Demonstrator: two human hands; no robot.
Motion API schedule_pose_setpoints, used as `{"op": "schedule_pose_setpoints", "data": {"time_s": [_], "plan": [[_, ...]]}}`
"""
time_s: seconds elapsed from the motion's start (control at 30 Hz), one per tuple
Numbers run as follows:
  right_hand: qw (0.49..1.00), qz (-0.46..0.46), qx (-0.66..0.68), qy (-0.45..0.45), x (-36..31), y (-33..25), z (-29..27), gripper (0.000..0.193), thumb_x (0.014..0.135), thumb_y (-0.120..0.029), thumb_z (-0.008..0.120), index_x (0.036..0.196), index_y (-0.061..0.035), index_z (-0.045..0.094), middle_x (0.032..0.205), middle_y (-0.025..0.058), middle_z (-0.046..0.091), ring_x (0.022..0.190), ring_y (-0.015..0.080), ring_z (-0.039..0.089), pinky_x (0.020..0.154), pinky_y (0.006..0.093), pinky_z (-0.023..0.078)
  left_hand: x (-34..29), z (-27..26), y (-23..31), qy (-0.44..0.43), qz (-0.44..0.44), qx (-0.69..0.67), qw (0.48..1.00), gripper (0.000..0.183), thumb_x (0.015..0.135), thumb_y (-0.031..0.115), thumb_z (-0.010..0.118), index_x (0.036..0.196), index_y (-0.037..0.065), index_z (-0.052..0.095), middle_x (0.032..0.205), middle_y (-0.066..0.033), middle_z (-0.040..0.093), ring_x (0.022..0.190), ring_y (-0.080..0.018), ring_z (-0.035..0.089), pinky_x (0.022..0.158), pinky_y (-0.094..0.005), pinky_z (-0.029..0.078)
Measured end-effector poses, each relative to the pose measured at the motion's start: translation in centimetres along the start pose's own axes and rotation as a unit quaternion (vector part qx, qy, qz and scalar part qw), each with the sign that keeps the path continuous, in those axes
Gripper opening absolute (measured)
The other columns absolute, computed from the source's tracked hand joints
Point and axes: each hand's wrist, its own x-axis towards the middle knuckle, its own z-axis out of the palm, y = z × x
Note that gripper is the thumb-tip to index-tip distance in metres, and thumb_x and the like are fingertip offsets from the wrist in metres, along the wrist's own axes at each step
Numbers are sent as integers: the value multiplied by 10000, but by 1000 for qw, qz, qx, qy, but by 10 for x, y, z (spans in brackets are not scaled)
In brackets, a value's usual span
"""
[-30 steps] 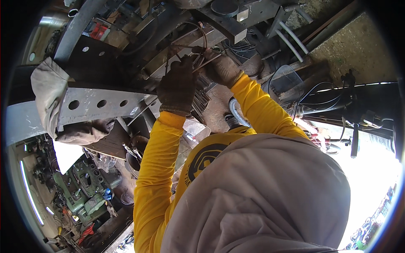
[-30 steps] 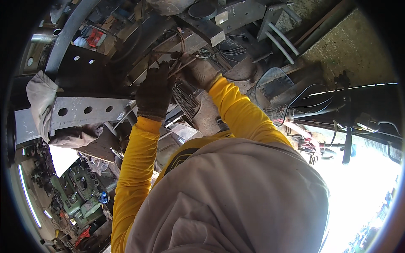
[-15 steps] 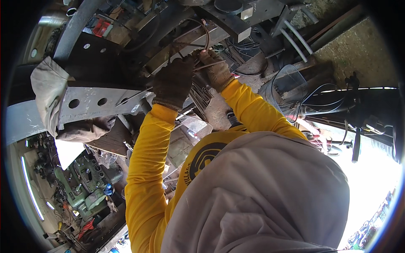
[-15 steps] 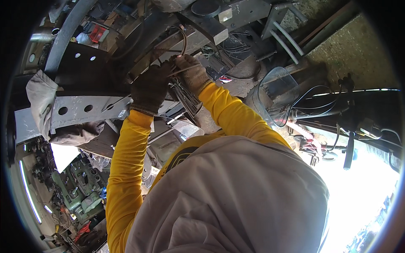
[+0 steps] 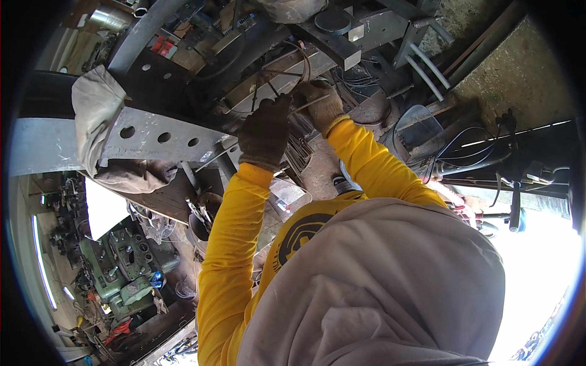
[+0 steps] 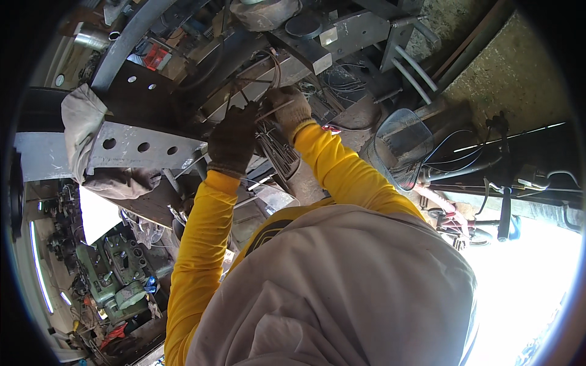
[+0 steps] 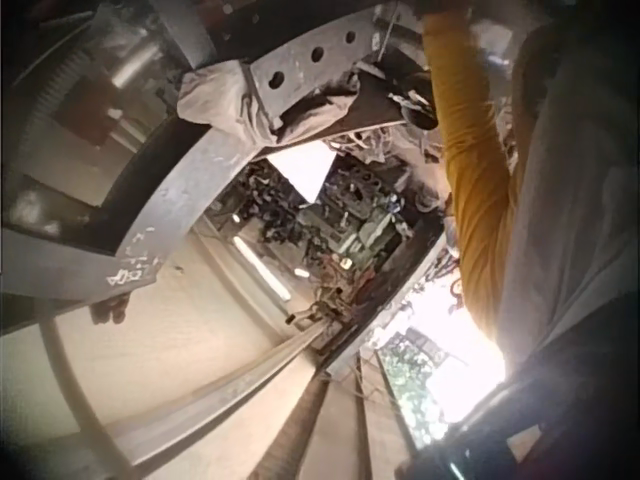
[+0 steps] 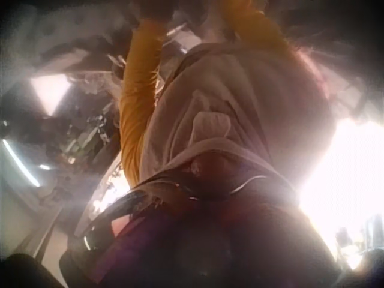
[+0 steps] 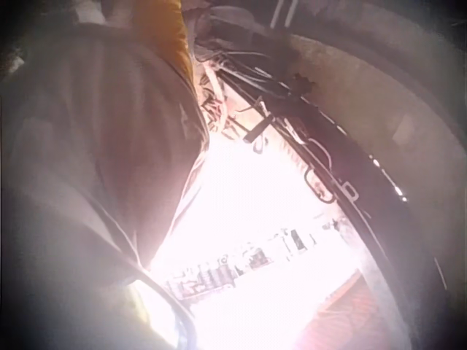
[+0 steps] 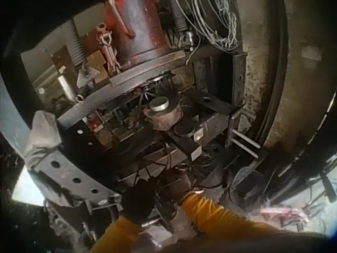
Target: The person assembles a metal structure by hand using thin metal rods and a metal frame on a workbench.
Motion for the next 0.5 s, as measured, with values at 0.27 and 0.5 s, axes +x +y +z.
{"op": "schedule_pose_setpoints", "data": {"time_s": [0.27,0.5], "plan": [[943,87,320,-13,-16,13,31,289,782,-80,747,1053,-75,646,960,107,685,878,279,673,792,364,544,-24,-1,-44,31,65,-104,992,355,892,151,628,1246,184,628,1026,-91,648,941,-301,654,808,-422,543],[988,36,149,-21,-4,-1,-8,208,805,-69,736,1000,-54,665,936,102,692,868,273,677,796,372,543,-21,2,-41,48,78,-60,994,257,921,193,571,1158,211,667,961,-50,684,868,-246,686,719,-382,561]]}}
